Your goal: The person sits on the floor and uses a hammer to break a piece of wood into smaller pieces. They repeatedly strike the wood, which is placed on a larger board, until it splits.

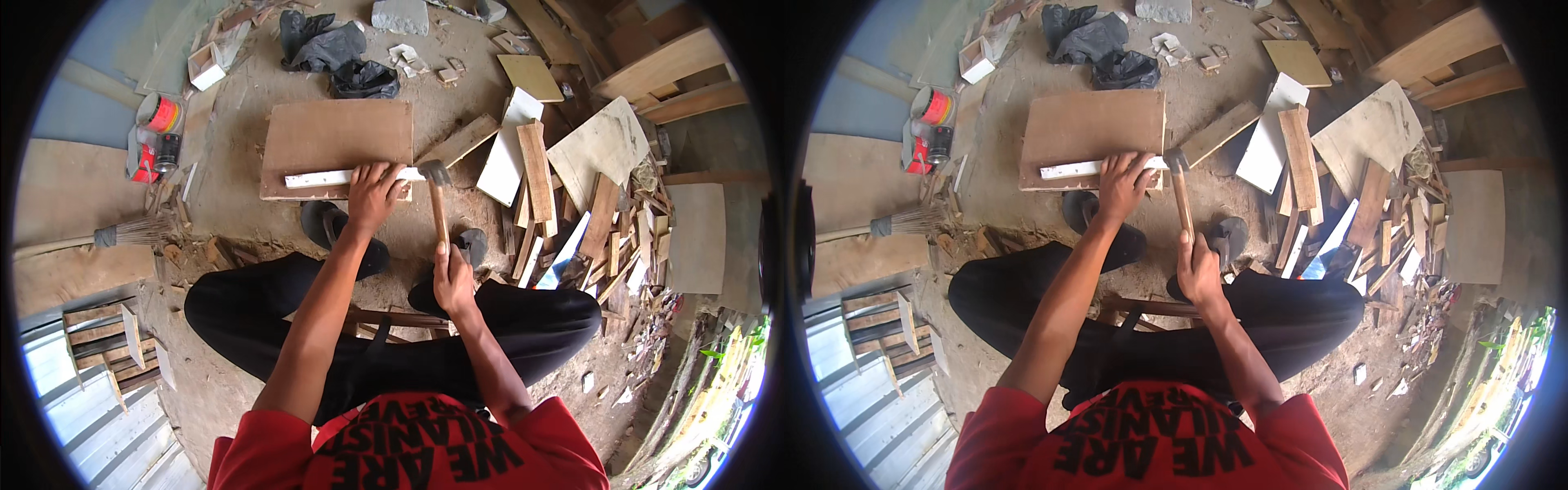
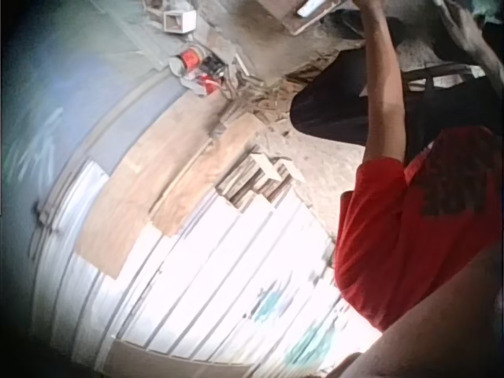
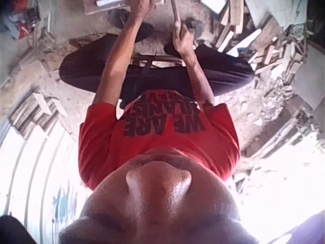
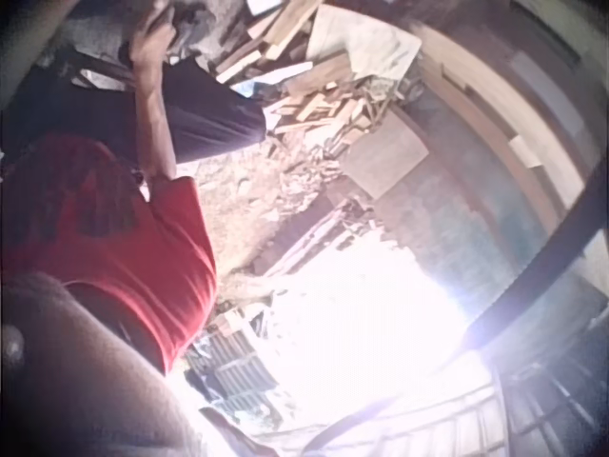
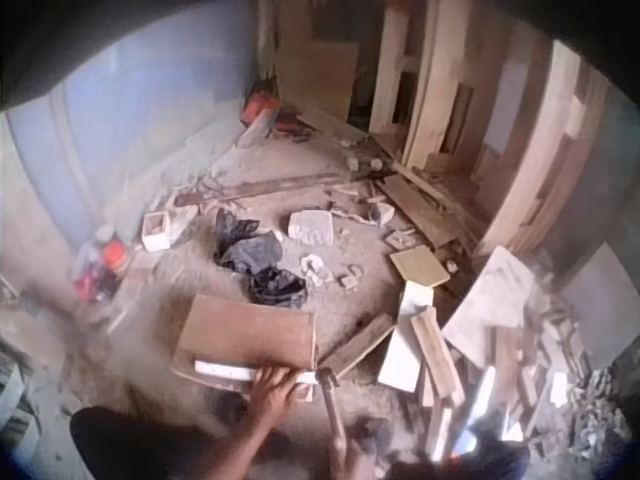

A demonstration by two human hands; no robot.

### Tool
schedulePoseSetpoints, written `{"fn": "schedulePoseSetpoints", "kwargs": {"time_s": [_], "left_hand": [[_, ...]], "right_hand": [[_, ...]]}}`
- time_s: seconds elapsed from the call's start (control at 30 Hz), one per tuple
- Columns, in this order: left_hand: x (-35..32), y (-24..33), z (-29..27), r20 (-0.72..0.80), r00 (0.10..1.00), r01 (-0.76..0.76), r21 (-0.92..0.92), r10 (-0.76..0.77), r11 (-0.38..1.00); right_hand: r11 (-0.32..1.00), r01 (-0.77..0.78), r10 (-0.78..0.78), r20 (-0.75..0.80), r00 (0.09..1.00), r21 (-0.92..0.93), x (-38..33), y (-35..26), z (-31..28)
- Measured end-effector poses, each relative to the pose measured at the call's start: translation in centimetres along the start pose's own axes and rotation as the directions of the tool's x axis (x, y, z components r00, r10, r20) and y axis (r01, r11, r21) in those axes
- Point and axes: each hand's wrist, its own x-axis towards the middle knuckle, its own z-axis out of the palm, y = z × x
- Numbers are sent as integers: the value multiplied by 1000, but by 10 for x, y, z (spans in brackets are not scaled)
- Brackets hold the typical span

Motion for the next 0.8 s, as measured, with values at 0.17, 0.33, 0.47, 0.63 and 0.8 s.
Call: {"fn": "schedulePoseSetpoints", "kwargs": {"time_s": [0.17,0.33,0.47,0.63,0.8], "left_hand": [[14,-6,4,3,1000,-23,-7,23,1000],[36,-23,-7,156,987,78,-229,-43,970],[90,-18,-58,405,882,440,-527,-240,727],[126,5,-107,461,852,475,-483,-247,736],[114,17,-109,393,915,312,-545,-92,778]], "right_hand": [[985,-77,57,129,990,152,28,5,1],[607,-300,40,349,936,736,13,-7,-19],[391,-506,70,524,849,769,18,2,-31],[317,-615,73,628,775,722,18,-4,-38],[560,-579,-50,722,690,593,11,-5,-57]]}}
